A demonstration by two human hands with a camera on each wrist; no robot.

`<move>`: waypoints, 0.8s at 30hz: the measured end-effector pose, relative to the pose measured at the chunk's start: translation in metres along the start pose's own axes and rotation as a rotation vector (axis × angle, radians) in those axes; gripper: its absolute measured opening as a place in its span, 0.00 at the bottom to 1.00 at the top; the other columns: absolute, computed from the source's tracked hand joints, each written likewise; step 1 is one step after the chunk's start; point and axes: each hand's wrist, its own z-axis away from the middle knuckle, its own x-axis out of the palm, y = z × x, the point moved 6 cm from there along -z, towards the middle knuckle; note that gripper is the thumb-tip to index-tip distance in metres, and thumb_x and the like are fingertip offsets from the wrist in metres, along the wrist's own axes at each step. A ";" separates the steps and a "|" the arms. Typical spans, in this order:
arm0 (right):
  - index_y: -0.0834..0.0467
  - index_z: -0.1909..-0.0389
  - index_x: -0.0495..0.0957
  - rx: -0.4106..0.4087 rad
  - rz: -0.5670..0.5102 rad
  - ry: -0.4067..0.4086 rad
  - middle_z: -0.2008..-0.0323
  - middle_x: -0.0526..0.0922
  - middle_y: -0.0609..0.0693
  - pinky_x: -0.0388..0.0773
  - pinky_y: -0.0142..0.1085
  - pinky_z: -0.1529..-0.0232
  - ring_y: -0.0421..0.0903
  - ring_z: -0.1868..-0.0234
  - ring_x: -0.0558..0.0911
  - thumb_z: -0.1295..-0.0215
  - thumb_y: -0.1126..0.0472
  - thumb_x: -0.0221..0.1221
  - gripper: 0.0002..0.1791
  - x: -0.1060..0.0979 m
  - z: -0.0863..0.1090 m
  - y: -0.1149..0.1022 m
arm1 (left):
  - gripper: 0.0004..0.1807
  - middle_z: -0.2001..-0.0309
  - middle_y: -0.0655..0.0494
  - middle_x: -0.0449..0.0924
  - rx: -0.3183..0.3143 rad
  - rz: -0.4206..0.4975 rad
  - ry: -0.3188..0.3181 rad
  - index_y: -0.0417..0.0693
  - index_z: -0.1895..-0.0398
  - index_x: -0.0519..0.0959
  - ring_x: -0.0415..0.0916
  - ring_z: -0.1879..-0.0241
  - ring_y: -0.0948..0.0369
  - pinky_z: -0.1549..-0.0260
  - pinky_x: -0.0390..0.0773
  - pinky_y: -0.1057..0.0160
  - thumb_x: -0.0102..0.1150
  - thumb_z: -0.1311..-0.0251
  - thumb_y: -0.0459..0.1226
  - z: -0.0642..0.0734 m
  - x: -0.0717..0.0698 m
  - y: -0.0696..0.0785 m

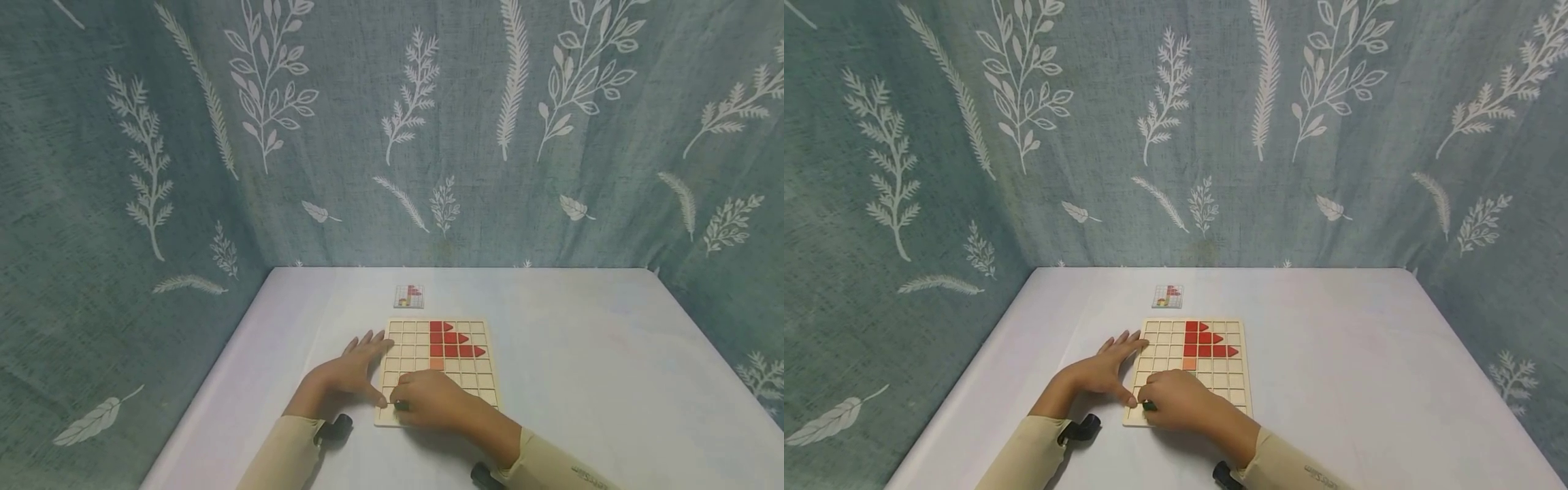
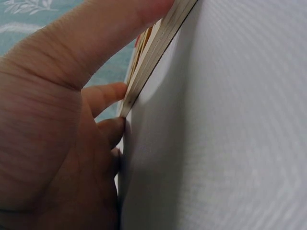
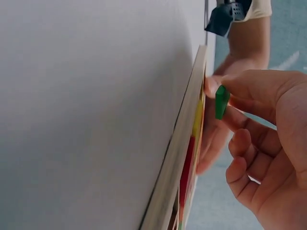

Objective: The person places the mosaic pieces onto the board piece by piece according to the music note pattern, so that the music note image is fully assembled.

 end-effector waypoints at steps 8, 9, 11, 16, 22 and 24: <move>0.46 0.67 0.87 0.022 0.047 -0.030 0.73 0.77 0.33 0.75 0.25 0.68 0.30 0.71 0.76 0.44 0.56 0.65 0.04 0.009 -0.006 0.000 | 0.69 0.23 0.48 0.42 0.003 -0.010 0.002 0.52 0.24 0.55 0.31 0.25 0.49 0.29 0.33 0.46 0.77 0.74 0.64 0.001 -0.001 0.002; 0.46 0.70 0.86 0.024 0.057 -0.033 0.75 0.76 0.33 0.74 0.25 0.70 0.30 0.73 0.74 0.44 0.56 0.65 0.03 0.010 -0.007 0.001 | 0.68 0.23 0.47 0.42 0.006 -0.010 0.003 0.51 0.24 0.55 0.31 0.25 0.48 0.29 0.33 0.45 0.78 0.74 0.64 0.001 -0.001 0.002; 0.46 0.75 0.85 0.024 0.078 -0.035 0.78 0.72 0.33 0.71 0.26 0.75 0.31 0.77 0.70 0.44 0.57 0.65 0.03 0.010 -0.007 0.001 | 0.69 0.23 0.46 0.42 0.008 -0.009 0.002 0.51 0.24 0.56 0.32 0.25 0.47 0.29 0.33 0.45 0.78 0.74 0.64 0.001 -0.001 0.003; 0.46 0.80 0.82 0.032 0.094 -0.030 0.80 0.71 0.34 0.69 0.27 0.77 0.32 0.79 0.68 0.46 0.58 0.65 0.06 0.009 -0.008 0.003 | 0.69 0.23 0.45 0.43 -0.001 -0.008 0.002 0.51 0.25 0.56 0.32 0.25 0.47 0.29 0.33 0.44 0.77 0.74 0.64 0.000 -0.002 0.003; 0.46 0.79 0.82 0.072 0.086 -0.064 0.80 0.71 0.33 0.72 0.27 0.74 0.32 0.79 0.68 0.45 0.57 0.66 0.06 0.009 -0.008 0.006 | 0.69 0.23 0.47 0.42 -0.005 -0.011 -0.004 0.52 0.24 0.55 0.31 0.25 0.48 0.29 0.33 0.46 0.76 0.74 0.65 -0.001 -0.002 0.003; 0.45 0.79 0.83 0.085 0.072 -0.083 0.79 0.72 0.32 0.74 0.28 0.72 0.32 0.78 0.69 0.44 0.57 0.66 0.06 0.009 -0.008 0.009 | 0.69 0.23 0.47 0.42 -0.003 -0.006 -0.002 0.51 0.24 0.55 0.31 0.25 0.48 0.29 0.33 0.46 0.77 0.74 0.65 0.000 -0.002 0.002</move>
